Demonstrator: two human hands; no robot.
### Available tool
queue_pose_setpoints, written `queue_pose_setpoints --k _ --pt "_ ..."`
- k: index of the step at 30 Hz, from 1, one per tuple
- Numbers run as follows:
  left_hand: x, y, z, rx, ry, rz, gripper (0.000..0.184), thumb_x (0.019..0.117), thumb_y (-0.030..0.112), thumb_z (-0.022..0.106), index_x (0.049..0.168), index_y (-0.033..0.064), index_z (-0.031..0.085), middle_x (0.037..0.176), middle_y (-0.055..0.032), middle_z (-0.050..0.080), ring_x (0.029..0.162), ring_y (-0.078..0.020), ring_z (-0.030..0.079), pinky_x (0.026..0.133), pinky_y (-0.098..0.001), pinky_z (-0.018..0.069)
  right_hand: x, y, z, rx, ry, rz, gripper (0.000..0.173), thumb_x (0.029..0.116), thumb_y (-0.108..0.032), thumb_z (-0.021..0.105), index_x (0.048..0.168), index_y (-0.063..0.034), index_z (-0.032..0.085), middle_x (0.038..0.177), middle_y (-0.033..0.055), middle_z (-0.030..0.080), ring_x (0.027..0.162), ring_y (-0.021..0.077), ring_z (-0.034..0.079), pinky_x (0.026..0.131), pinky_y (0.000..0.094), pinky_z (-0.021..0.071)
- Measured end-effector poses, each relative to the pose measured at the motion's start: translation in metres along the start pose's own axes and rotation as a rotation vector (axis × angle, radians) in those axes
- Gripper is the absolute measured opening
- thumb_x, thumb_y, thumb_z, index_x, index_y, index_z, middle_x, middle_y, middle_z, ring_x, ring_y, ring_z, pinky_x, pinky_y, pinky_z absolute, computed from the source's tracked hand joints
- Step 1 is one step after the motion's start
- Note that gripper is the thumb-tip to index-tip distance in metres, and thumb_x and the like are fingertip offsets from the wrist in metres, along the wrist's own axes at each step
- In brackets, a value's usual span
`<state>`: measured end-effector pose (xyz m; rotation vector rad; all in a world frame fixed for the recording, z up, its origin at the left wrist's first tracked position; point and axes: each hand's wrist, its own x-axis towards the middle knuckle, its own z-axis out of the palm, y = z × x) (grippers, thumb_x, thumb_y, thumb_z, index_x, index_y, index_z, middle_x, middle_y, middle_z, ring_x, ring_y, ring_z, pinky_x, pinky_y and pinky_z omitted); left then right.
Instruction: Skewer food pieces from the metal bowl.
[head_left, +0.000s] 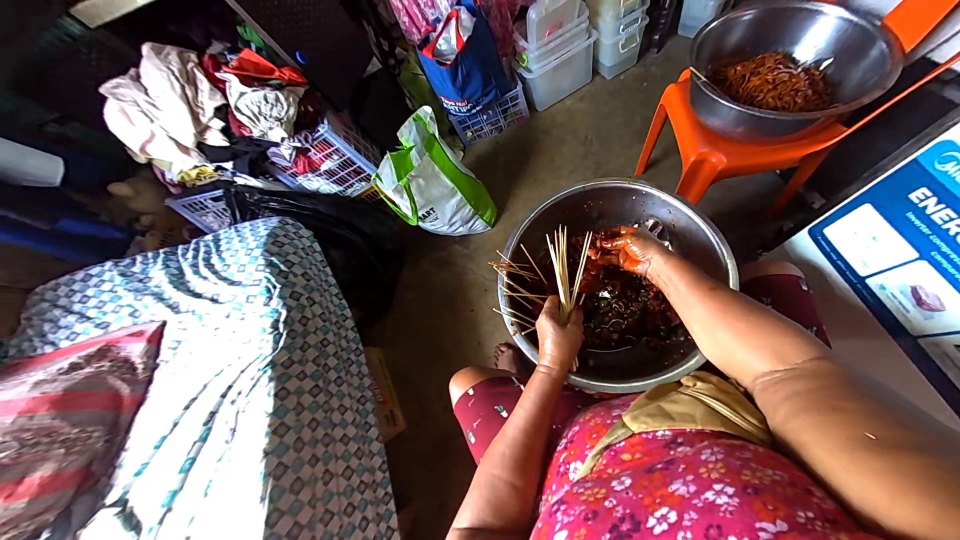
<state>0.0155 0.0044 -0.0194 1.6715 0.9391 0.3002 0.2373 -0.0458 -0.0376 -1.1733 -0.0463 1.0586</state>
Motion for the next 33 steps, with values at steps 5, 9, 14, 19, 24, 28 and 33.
queue_pose_setpoints --k 5,9,14,19,24,28,33 --pt "0.001 0.001 0.0 0.011 -0.006 -0.016 0.02 0.0974 0.007 0.061 0.114 -0.0027 0.059 0.071 -0.0071 0.062 0.053 -0.0157 0.062 0.054 -0.0332 0.0575 -0.004 0.002 0.005 0.004 0.009 -0.016 0.024 0.0997 0.007 0.052 0.123 0.0008 0.051 0.099 0.012 0.065 0.081 0.0209 0.07 0.077 0.0376 0.0619" --pt "0.001 0.001 0.0 0.014 -0.013 -0.015 0.019 0.0975 0.007 0.061 0.114 -0.0025 0.059 0.071 -0.0071 0.062 0.053 -0.0155 0.063 0.054 -0.0333 0.058 0.002 0.004 0.002 0.002 0.021 -0.075 0.024 0.0974 0.011 0.053 0.12 0.0019 0.052 0.095 0.0113 0.065 0.076 0.0204 0.069 0.074 0.0368 0.0625" --pt "0.001 0.001 0.0 0.05 -0.028 -0.04 0.022 0.0974 0.008 0.062 0.117 -0.0023 0.058 0.073 -0.008 0.063 0.054 -0.0161 0.063 0.054 -0.034 0.0582 0.001 0.007 0.004 -0.044 0.022 -0.095 0.024 0.0956 0.011 0.055 0.118 0.0015 0.055 0.096 0.0106 0.065 0.078 0.0203 0.068 0.073 0.0375 0.0616" --pt "-0.001 0.002 0.001 0.08 0.008 -0.025 0.025 0.098 0.009 0.062 0.12 -0.0022 0.058 0.075 -0.0107 0.065 0.056 -0.0191 0.064 0.057 -0.0375 0.0588 -0.007 0.01 0.015 -0.168 0.001 -0.034 0.039 0.0956 0.008 0.059 0.134 0.0027 0.052 0.114 0.0144 0.063 0.093 0.02 0.066 0.081 0.0356 0.0589" --pt "0.0 0.004 0.001 0.12 0.068 0.02 0.021 0.0972 0.009 0.063 0.114 -0.0028 0.06 0.078 -0.0137 0.064 0.059 -0.0224 0.065 0.061 -0.0423 0.0588 -0.007 0.007 0.024 0.041 0.024 -0.03 0.025 0.1061 -0.005 0.05 0.129 0.0052 0.05 0.1 0.0135 0.063 0.081 0.0201 0.067 0.074 0.0361 0.0604" --pt "-0.001 0.004 0.001 0.127 0.06 0.035 0.022 0.0969 0.01 0.064 0.115 -0.0021 0.06 0.078 -0.0134 0.064 0.06 -0.0223 0.065 0.061 -0.042 0.0589 -0.011 0.007 0.027 0.147 0.068 0.012 0.024 0.1063 -0.004 0.047 0.129 0.0034 0.049 0.097 0.0135 0.062 0.077 0.0201 0.065 0.071 0.0349 0.0599" --pt "-0.002 0.003 0.002 0.111 0.057 0.033 0.02 0.0972 0.009 0.063 0.113 -0.0022 0.06 0.077 -0.0127 0.064 0.057 -0.0212 0.064 0.06 -0.0405 0.0586 -0.014 0.008 0.03 0.071 0.059 -0.013 0.024 0.1066 -0.004 0.047 0.129 0.0044 0.051 0.097 0.0148 0.063 0.077 0.0218 0.067 0.072 0.0371 0.0607"
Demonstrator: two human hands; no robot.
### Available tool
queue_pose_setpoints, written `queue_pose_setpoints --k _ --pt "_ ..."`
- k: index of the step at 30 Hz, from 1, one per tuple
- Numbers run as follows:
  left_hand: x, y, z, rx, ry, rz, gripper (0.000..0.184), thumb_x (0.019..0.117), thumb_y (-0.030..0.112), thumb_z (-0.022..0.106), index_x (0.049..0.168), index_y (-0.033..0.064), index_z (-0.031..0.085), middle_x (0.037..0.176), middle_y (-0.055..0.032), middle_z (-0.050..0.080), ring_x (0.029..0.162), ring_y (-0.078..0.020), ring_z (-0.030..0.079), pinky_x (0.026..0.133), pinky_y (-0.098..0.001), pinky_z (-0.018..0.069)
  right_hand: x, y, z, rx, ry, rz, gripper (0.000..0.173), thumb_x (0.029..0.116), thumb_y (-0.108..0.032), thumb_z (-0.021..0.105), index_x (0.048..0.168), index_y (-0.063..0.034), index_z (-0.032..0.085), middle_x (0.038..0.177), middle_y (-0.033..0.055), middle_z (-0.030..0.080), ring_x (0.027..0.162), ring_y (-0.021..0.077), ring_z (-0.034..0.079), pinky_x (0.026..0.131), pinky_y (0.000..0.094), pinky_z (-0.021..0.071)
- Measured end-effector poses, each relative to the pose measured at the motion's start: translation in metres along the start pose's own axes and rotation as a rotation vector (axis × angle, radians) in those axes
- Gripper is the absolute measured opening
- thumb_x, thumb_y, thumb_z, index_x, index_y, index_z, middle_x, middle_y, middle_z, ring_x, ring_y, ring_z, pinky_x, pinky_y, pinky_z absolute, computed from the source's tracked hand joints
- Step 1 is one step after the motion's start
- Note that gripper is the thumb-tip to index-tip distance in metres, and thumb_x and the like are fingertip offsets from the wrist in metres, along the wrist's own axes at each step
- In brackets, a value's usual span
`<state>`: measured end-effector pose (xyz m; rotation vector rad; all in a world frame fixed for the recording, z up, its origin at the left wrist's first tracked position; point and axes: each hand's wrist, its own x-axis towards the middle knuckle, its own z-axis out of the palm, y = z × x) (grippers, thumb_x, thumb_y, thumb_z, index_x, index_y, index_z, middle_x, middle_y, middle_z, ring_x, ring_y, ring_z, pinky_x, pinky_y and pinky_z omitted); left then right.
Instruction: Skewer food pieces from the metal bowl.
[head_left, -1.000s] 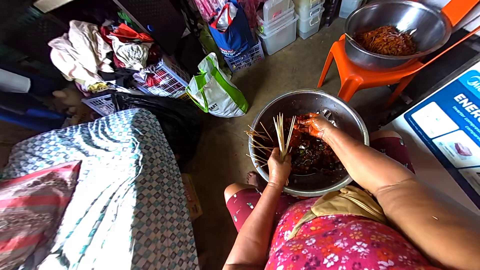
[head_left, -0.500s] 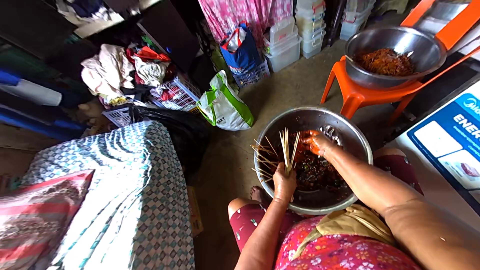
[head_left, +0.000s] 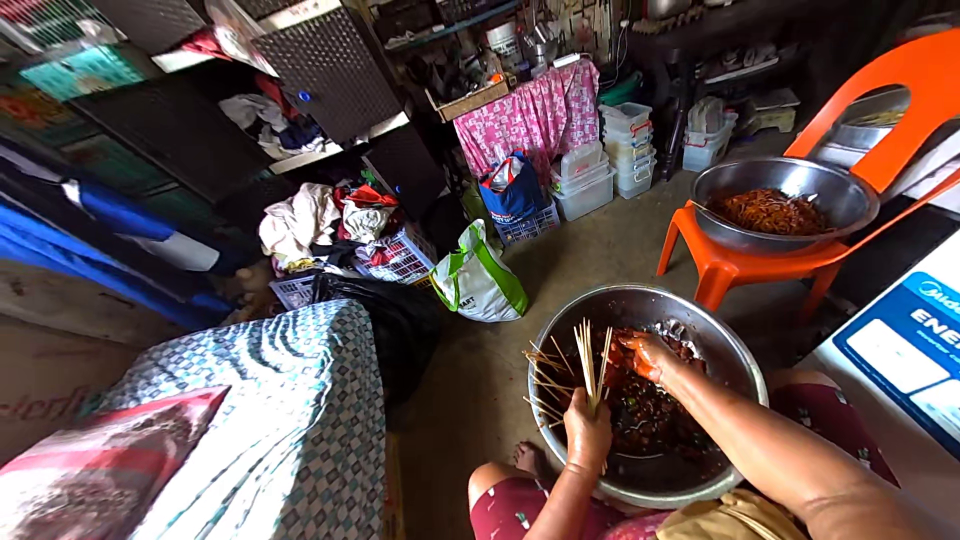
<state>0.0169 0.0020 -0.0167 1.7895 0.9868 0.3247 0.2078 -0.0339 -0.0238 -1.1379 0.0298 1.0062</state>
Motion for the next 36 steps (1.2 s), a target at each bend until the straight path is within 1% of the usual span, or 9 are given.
queue_pose_setpoints --k 6,13,15,19,23,29,33,35,36 --pt "-0.001 0.0 0.0 -0.01 0.005 -0.006 0.019 0.0976 0.008 0.062 0.113 -0.002 0.059 0.076 -0.0123 0.064 0.057 -0.0211 0.064 0.059 -0.0401 0.0587 -0.01 0.006 0.006 -0.068 0.011 -0.058 0.023 0.1037 0.001 0.051 0.126 0.0058 0.054 0.099 0.0149 0.064 0.079 0.0204 0.066 0.072 0.0365 0.0595" --pt "0.003 0.0 0.002 0.014 -0.006 -0.027 0.018 0.0971 0.008 0.062 0.113 -0.0018 0.059 0.076 -0.0127 0.064 0.057 -0.0219 0.065 0.06 -0.0409 0.0592 -0.009 0.008 0.005 -0.094 0.013 -0.011 0.03 0.1034 0.001 0.051 0.133 0.0038 0.052 0.109 0.0154 0.062 0.086 0.0199 0.065 0.075 0.0362 0.0581" --pt "0.001 0.006 -0.002 0.112 -0.018 -0.007 0.021 0.0979 0.01 0.061 0.116 -0.0014 0.06 0.081 -0.0145 0.066 0.065 -0.0245 0.067 0.067 -0.0441 0.0595 -0.008 0.007 0.0 -0.166 0.006 0.028 0.028 0.103 0.001 0.051 0.131 0.0037 0.052 0.105 0.0145 0.061 0.084 0.0194 0.063 0.073 0.0359 0.0564" --pt "-0.006 0.046 -0.036 0.496 -0.097 -0.007 0.031 0.1019 0.02 0.057 0.127 0.0024 0.06 0.102 -0.0204 0.071 0.097 -0.0356 0.071 0.088 -0.0551 0.0558 -0.006 -0.001 -0.02 -0.507 -0.167 0.266 0.028 0.1075 -0.007 0.043 0.132 0.0045 0.05 0.102 0.0186 0.064 0.075 0.0265 0.068 0.07 0.0434 0.0604" --pt "0.007 0.059 -0.071 0.684 -0.136 -0.093 0.035 0.1018 0.023 0.056 0.13 0.0041 0.06 0.113 -0.0212 0.07 0.109 -0.038 0.069 0.094 -0.0581 0.054 -0.007 0.007 -0.029 -0.813 -0.336 0.436 0.02 0.1059 -0.01 0.046 0.12 0.0025 0.055 0.089 0.014 0.064 0.068 0.0251 0.067 0.066 0.0434 0.0599" --pt "0.027 0.044 -0.099 0.618 -0.016 -0.071 0.033 0.1022 0.022 0.056 0.128 0.0024 0.062 0.111 -0.0214 0.071 0.106 -0.0377 0.069 0.093 -0.059 0.054 -0.02 0.033 -0.02 -1.24 -0.629 0.551 0.029 0.1034 -0.014 0.058 0.129 -0.0004 0.057 0.109 0.0181 0.067 0.088 0.0287 0.069 0.078 0.0484 0.0579" --pt "0.015 0.061 -0.107 0.579 0.147 -0.065 0.036 0.104 0.022 0.055 0.134 0.0029 0.059 0.111 -0.0222 0.071 0.106 -0.0392 0.07 0.093 -0.0592 0.0542 -0.023 0.044 -0.016 -1.428 -0.742 0.498 0.03 0.1025 -0.017 0.062 0.128 -0.0012 0.062 0.115 0.0199 0.067 0.094 0.0315 0.066 0.084 0.0527 0.0545" --pt "0.007 0.064 -0.099 0.449 0.23 0.009 0.033 0.1046 0.021 0.054 0.129 -0.0008 0.06 0.103 -0.0204 0.071 0.097 -0.0342 0.071 0.089 -0.0536 0.0555 -0.029 0.037 -0.01 -1.457 -0.73 0.471 0.03 0.1046 -0.016 0.058 0.13 0.0003 0.061 0.116 0.022 0.066 0.093 0.0331 0.066 0.085 0.0531 0.0545" --pt "0.004 0.057 -0.089 0.32 0.264 0.059 0.03 0.104 0.019 0.055 0.124 -0.0026 0.06 0.094 -0.0174 0.069 0.086 -0.0287 0.07 0.082 -0.0481 0.056 -0.032 0.032 -0.007 -1.473 -0.708 0.453 0.03 0.1054 -0.014 0.056 0.13 0.0011 0.061 0.115 0.0221 0.066 0.091 0.0322 0.067 0.084 0.0519 0.0552"
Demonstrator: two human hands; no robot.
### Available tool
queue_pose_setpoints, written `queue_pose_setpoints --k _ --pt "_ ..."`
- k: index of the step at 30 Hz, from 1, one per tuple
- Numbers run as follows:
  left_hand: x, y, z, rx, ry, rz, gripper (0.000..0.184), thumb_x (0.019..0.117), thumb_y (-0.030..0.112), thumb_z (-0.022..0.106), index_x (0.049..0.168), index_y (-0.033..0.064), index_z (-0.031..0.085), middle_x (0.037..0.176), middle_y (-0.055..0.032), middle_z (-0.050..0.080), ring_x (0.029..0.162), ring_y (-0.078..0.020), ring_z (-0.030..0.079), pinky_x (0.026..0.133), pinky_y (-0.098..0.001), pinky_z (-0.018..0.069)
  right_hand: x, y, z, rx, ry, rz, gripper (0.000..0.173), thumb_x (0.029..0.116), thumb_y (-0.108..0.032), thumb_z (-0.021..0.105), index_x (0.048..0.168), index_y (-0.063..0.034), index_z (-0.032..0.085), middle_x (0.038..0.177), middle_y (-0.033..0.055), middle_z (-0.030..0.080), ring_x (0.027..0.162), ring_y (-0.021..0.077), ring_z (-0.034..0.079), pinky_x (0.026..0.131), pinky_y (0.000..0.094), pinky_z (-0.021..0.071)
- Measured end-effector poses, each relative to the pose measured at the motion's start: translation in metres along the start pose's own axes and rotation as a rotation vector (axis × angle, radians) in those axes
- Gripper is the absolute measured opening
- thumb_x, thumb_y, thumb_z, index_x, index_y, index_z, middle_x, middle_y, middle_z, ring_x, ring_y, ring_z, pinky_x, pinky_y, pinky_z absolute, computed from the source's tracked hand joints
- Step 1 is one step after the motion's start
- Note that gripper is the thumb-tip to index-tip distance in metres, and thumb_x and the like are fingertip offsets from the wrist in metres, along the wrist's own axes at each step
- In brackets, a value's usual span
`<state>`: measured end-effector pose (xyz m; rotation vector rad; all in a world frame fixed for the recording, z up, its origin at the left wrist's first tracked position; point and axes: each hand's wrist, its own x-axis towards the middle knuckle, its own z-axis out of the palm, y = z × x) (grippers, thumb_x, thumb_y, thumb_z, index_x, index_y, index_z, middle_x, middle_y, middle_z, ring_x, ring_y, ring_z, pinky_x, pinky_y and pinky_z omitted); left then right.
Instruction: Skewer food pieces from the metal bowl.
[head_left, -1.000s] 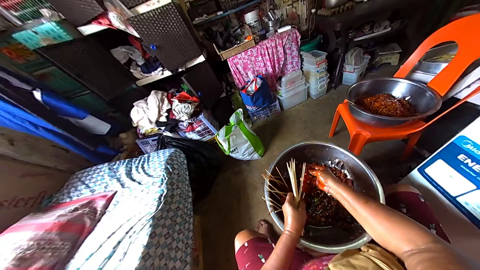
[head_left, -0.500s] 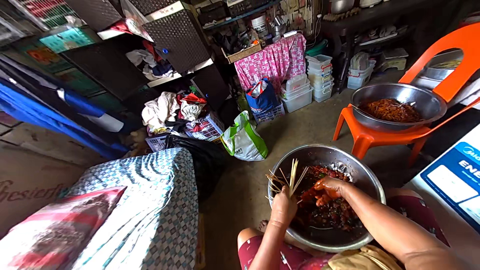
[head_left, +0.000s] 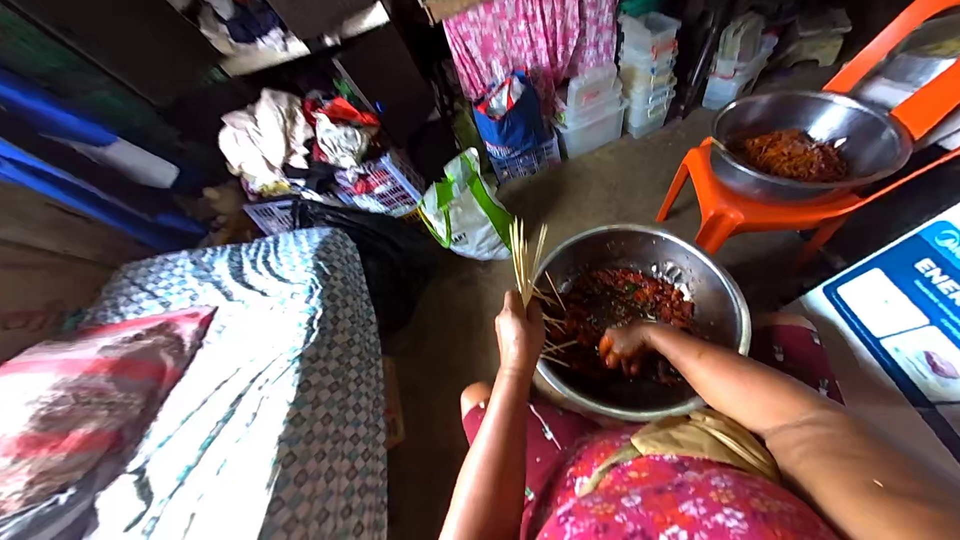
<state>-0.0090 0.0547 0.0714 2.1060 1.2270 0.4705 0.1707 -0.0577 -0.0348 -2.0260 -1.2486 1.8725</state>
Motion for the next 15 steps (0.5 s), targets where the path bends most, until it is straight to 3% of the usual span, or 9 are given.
queue_pose_setpoints --k 2,4,7,10,12,15 --pt "-0.011 -0.013 0.034 -0.362 0.034 0.02 0.027 0.1038 0.016 0.054 0.121 -0.0043 0.058 0.077 -0.0084 0.061 0.062 -0.0159 0.06 0.061 -0.036 0.0543 -0.002 -0.009 -0.013 -0.044 0.1 0.024 0.027 0.1046 -0.01 0.055 0.126 0.0035 0.062 0.111 0.0216 0.066 0.089 0.0299 0.067 0.084 0.0491 0.0557" --pt "-0.024 -0.024 0.065 -0.619 -0.008 0.002 0.027 0.1055 0.016 0.05 0.122 -0.0056 0.055 0.068 -0.0024 0.054 0.052 -0.0114 0.053 0.052 -0.0311 0.0513 0.0 -0.019 -0.032 -0.136 0.249 0.05 0.028 0.102 -0.009 0.056 0.126 0.0048 0.063 0.115 0.0243 0.066 0.096 0.0329 0.066 0.088 0.0516 0.053" --pt "-0.036 -0.035 0.091 -0.709 -0.045 -0.054 0.026 0.1075 0.018 0.047 0.12 -0.0039 0.055 0.064 -0.0007 0.05 0.048 -0.0118 0.05 0.048 -0.0308 0.049 0.022 -0.022 -0.057 -0.269 0.545 -0.002 0.029 0.0975 -0.01 0.061 0.122 0.0036 0.066 0.123 0.0287 0.065 0.118 0.0445 0.061 0.1 0.0653 0.0461" --pt "-0.035 -0.04 0.094 -0.777 -0.028 -0.079 0.021 0.1083 0.016 0.044 0.114 -0.0023 0.054 0.06 0.0011 0.047 0.047 -0.0111 0.049 0.047 -0.0299 0.049 0.058 -0.013 -0.074 -0.429 0.755 -0.213 0.031 0.0942 -0.008 0.067 0.125 -0.0004 0.067 0.126 0.0232 0.065 0.126 0.0425 0.057 0.108 0.0611 0.0443" --pt "-0.034 -0.04 0.093 -0.821 -0.021 -0.093 0.02 0.1085 0.014 0.043 0.113 -0.0025 0.053 0.058 0.0019 0.046 0.046 -0.0108 0.049 0.046 -0.0288 0.0487 0.076 -0.013 -0.077 -0.516 0.773 -0.276 0.036 0.0943 -0.01 0.068 0.13 -0.0044 0.067 0.134 0.0196 0.063 0.136 0.042 0.048 0.113 0.0626 0.037" --pt "-0.036 -0.039 0.09 -0.808 -0.051 -0.096 0.02 0.1084 0.014 0.042 0.113 -0.0019 0.054 0.058 0.0015 0.047 0.046 -0.011 0.05 0.047 -0.0287 0.0496 0.087 -0.014 -0.073 -0.515 0.739 -0.201 0.045 0.0913 -0.009 0.07 0.136 -0.0094 0.065 0.148 0.0197 0.053 0.151 0.0455 0.026 0.116 0.0757 0.0175"
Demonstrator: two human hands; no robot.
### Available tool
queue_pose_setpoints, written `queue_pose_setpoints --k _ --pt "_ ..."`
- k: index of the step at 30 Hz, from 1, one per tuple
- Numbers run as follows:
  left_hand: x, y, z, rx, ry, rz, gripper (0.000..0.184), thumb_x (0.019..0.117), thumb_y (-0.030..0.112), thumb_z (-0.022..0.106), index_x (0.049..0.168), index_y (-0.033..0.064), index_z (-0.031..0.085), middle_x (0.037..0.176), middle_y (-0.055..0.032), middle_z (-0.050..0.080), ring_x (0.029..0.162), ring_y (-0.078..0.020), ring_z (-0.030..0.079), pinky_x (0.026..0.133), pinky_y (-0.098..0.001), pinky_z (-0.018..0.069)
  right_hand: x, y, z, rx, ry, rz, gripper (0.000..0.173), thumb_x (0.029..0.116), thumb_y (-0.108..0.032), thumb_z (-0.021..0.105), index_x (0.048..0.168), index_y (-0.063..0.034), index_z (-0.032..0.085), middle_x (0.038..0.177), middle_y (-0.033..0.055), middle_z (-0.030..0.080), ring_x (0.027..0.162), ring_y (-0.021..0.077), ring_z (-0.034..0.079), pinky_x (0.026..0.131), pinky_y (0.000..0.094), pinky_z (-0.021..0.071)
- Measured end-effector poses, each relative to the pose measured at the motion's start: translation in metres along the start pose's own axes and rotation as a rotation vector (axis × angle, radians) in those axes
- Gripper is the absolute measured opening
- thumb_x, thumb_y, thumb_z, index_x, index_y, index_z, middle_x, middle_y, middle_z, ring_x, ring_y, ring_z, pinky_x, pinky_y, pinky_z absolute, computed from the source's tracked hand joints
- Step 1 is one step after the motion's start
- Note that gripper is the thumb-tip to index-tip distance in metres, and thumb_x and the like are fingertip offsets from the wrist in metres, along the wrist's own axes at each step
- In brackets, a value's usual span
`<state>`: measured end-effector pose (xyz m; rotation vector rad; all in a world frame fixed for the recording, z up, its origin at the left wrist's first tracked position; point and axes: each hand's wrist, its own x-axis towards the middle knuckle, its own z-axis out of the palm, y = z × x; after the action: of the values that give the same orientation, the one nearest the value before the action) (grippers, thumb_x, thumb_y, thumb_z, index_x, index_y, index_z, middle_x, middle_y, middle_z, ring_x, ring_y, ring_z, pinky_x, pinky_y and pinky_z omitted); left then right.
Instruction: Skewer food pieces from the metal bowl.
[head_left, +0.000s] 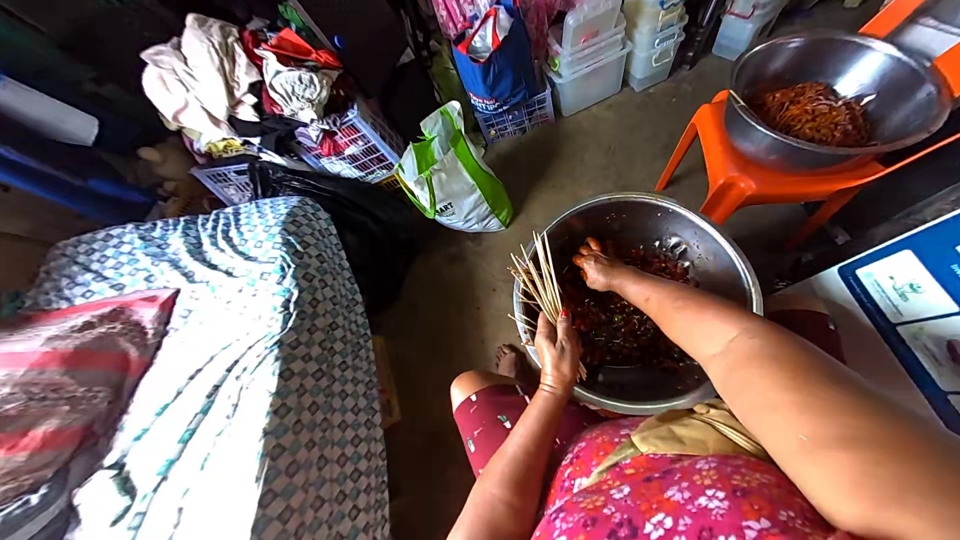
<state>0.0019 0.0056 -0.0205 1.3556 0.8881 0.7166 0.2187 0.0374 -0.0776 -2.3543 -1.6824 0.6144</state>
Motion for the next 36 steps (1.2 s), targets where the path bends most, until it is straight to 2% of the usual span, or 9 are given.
queue_pose_setpoints --k 4,12,19,23,27,30,32,34,36 --pt "-0.002 -0.002 0.001 0.011 -0.03 -0.009 0.02 0.1078 0.015 0.043 0.113 -0.0013 0.054 0.058 0.0015 0.048 0.046 -0.0112 0.05 0.047 -0.029 0.0495 -0.019 0.018 0.011 -0.055 -0.021 0.041 0.051 0.088 -0.008 0.072 0.137 -0.0131 0.063 0.148 0.0164 0.053 0.149 0.0433 0.029 0.117 0.0755 0.0113" --pt "-0.002 -0.002 0.004 0.011 -0.031 -0.021 0.02 0.1081 0.014 0.043 0.111 -0.0012 0.054 0.058 0.0014 0.048 0.046 -0.011 0.051 0.047 -0.0287 0.0497 -0.071 0.039 0.003 -0.031 -0.22 0.137 0.053 0.0835 -0.002 0.076 0.134 -0.0048 0.062 0.145 0.02 0.054 0.148 0.0438 0.032 0.113 0.0761 0.0236" --pt "-0.001 -0.002 0.003 0.086 -0.034 -0.006 0.02 0.1093 0.016 0.043 0.108 -0.0005 0.055 0.059 0.0009 0.049 0.046 -0.011 0.052 0.048 -0.0288 0.0509 -0.105 0.031 -0.011 -0.109 -0.447 0.174 0.054 0.0886 -0.002 0.071 0.14 -0.0009 0.057 0.154 0.0226 0.046 0.152 0.0458 0.025 0.112 0.0719 0.0318" --pt "0.001 -0.004 0.003 0.215 -0.045 -0.024 0.024 0.1097 0.018 0.044 0.114 -0.0014 0.056 0.063 -0.0014 0.052 0.048 -0.0121 0.053 0.05 -0.0308 0.0519 -0.124 0.022 -0.03 -0.182 -0.589 0.253 0.046 0.0916 -0.004 0.067 0.137 -0.0001 0.059 0.139 0.0297 0.056 0.13 0.0515 0.052 0.099 0.0734 0.0425" --pt "0.003 0.001 0.004 0.397 -0.102 -0.078 0.027 0.1094 0.02 0.046 0.121 -0.0018 0.057 0.074 -0.0066 0.058 0.056 -0.0153 0.057 0.057 -0.0353 0.053 -0.141 0.029 -0.045 -0.162 -0.671 0.318 0.038 0.0965 -0.009 0.063 0.133 0.0027 0.063 0.131 0.0334 0.06 0.126 0.0525 0.054 0.1 0.0742 0.04" --pt "0.004 0.002 0.005 0.413 -0.113 -0.078 0.027 0.109 0.02 0.046 0.121 -0.002 0.057 0.074 -0.0066 0.057 0.056 -0.0154 0.057 0.057 -0.0355 0.0533 -0.141 0.033 -0.054 -0.144 -0.721 0.298 0.029 0.0995 -0.014 0.063 0.117 0.0088 0.068 0.122 0.0327 0.063 0.121 0.0485 0.058 0.1 0.0687 0.0418" --pt "0.005 0.002 0.004 0.386 -0.121 -0.078 0.027 0.1091 0.019 0.046 0.121 -0.0023 0.057 0.074 -0.0057 0.057 0.055 -0.0146 0.056 0.056 -0.0344 0.0531 -0.13 0.043 -0.055 -0.037 -0.599 0.276 0.026 0.1001 -0.011 0.062 0.111 0.0115 0.068 0.116 0.032 0.065 0.116 0.0468 0.06 0.099 0.0652 0.0425" --pt "0.007 -0.001 0.003 0.36 -0.127 -0.085 0.026 0.109 0.02 0.047 0.12 -0.0014 0.057 0.073 -0.0051 0.056 0.054 -0.0143 0.055 0.055 -0.0339 0.0521 -0.106 0.073 -0.035 0.056 -0.238 0.225 0.016 0.0903 -0.006 0.071 0.097 0.0078 0.073 0.1 0.0299 0.069 0.099 0.0479 0.066 0.088 0.0692 0.0496" --pt "0.008 -0.001 0.004 0.338 -0.137 -0.097 0.026 0.109 0.02 0.047 0.12 -0.0008 0.057 0.074 -0.005 0.056 0.054 -0.0141 0.054 0.055 -0.0336 0.0519 -0.077 0.078 -0.043 0.074 -0.08 0.286 0.021 0.0869 -0.006 0.073 0.105 0.0044 0.071 0.108 0.0294 0.068 0.106 0.0489 0.065 0.09 0.0713 0.049"
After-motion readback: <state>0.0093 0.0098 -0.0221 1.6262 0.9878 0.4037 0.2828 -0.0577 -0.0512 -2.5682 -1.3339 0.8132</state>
